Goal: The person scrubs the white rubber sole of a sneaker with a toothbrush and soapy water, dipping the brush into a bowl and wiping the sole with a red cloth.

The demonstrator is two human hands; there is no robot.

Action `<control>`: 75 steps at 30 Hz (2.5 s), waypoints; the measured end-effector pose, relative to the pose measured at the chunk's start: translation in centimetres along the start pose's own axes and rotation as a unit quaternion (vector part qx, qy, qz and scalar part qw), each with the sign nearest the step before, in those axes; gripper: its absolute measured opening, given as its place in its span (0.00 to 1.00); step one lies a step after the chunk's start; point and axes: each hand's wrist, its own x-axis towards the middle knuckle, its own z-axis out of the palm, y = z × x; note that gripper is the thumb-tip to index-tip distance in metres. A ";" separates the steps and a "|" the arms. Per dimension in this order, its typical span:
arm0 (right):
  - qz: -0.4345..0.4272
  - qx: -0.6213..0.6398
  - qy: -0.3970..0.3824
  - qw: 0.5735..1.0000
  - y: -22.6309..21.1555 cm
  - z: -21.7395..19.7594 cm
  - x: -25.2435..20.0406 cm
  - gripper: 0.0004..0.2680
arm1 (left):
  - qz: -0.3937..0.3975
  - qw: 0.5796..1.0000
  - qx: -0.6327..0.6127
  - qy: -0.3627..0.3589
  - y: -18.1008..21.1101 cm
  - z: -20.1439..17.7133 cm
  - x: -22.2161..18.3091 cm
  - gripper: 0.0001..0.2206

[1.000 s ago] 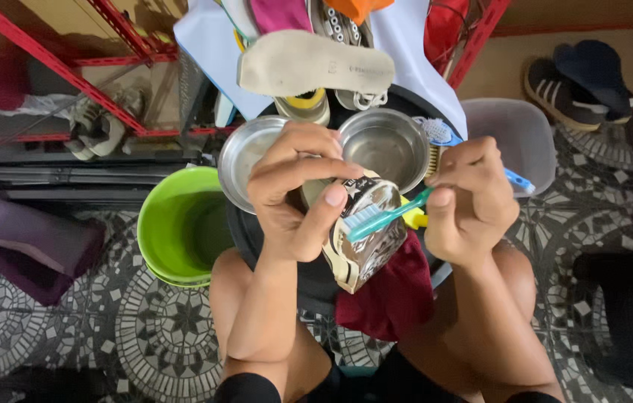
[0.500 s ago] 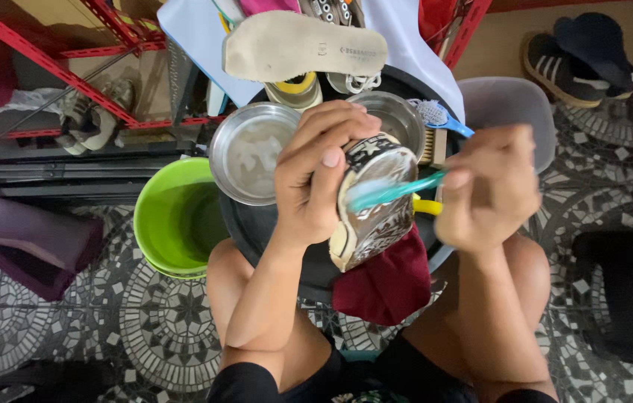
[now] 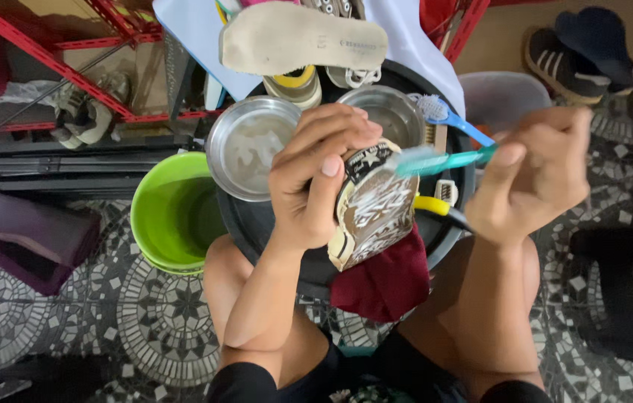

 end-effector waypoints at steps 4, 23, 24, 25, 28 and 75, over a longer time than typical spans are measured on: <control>-0.020 0.031 -0.052 0.998 -1.2 0.2 -0.9 0.14 | 0.007 1.000 0.003 0.010 -0.2 -0.1 0.5 0.22; -0.051 0.021 -0.067 0.996 -1.7 -0.5 0.2 0.13 | 0.008 1.000 -0.025 0.001 0.2 -0.2 -0.2 0.22; -0.058 0.005 -0.053 0.997 -1.3 -0.7 0.1 0.14 | 0.001 1.000 -0.025 0.007 0.0 -0.3 -0.4 0.22; -0.057 0.007 -0.057 0.997 -1.0 -0.8 0.3 0.14 | -0.002 1.000 -0.023 0.011 0.1 -0.3 -0.4 0.22; -0.065 0.036 -0.030 0.997 -0.9 -0.7 0.5 0.13 | 0.009 1.000 -0.007 0.010 0.3 -0.6 -0.4 0.23; -0.072 -0.014 -0.159 0.985 -3.0 -2.1 0.6 0.13 | 0.005 0.999 -0.003 0.037 0.2 -0.1 -0.6 0.20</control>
